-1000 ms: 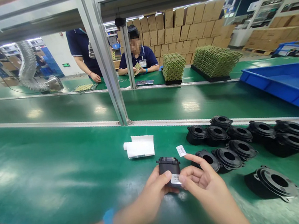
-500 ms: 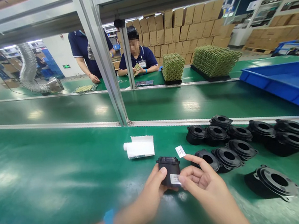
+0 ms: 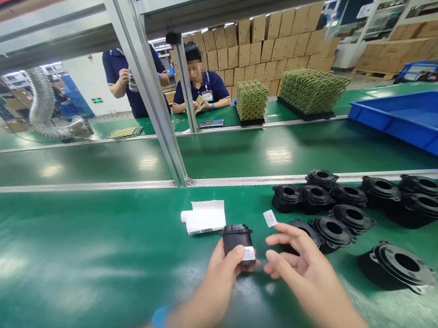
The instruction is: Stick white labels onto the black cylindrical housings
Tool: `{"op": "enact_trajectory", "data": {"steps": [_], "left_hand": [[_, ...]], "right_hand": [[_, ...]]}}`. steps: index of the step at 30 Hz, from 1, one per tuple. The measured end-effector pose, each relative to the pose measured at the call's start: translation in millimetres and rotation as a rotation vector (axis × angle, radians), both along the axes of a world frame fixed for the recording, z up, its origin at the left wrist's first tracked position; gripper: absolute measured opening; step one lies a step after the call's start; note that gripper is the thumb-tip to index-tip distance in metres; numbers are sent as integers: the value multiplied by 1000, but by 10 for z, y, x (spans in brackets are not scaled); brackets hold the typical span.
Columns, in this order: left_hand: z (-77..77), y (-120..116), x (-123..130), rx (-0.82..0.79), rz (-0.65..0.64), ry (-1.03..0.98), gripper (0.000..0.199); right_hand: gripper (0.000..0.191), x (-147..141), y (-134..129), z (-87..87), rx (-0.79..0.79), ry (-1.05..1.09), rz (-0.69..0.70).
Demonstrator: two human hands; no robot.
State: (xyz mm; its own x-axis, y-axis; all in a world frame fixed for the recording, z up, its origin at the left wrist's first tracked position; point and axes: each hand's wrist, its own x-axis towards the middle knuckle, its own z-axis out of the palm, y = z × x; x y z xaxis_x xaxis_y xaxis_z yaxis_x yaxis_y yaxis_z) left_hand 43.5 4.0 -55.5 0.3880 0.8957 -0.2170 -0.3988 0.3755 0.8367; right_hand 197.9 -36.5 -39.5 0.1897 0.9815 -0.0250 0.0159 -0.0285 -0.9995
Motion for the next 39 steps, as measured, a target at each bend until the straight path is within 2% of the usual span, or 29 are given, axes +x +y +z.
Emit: {"op": "enact_trajectory", "data": {"steps": [3,6,8,13,16,19,21,23,25,28,35,39], "left_hand": [[56,6,-10,-47,31,-77,43],[58,-34,-28,-109,-25,-157,42],[34,-75,-37,-149,-78,-217,40],[12,-117,-57,-154,-140,-232,48],[53,-80,-81,-81,-188,-55,53],[88,-40,-105,21,-156,99,63],[95,-27,-114,66,-165,79,71],[96,-26,-115,79,-203,-21,72],[104,-32,-110,44,-223,-138,69],[134,-41,-99,-3,-183,-229,72],[159,-49,-108,27,-146,-225,74],[131,-54,-144,105,-201,-125,66]], "right_hand": [[62,73,51,-27,126,-241,28],[85,92,80,-42,223,-363,225],[90,69,67,-48,253,-371,292],[86,-8,-37,-84,286,-464,203],[86,-14,-74,-153,290,-567,159],[86,6,-55,-214,287,-639,162],[86,22,-23,-207,273,-627,160],[86,34,10,-159,254,-582,146],[88,42,34,-99,265,-528,144],[88,51,46,-55,329,-461,170],[84,72,45,-96,408,-453,202],[84,52,32,-87,417,-496,195]]}}
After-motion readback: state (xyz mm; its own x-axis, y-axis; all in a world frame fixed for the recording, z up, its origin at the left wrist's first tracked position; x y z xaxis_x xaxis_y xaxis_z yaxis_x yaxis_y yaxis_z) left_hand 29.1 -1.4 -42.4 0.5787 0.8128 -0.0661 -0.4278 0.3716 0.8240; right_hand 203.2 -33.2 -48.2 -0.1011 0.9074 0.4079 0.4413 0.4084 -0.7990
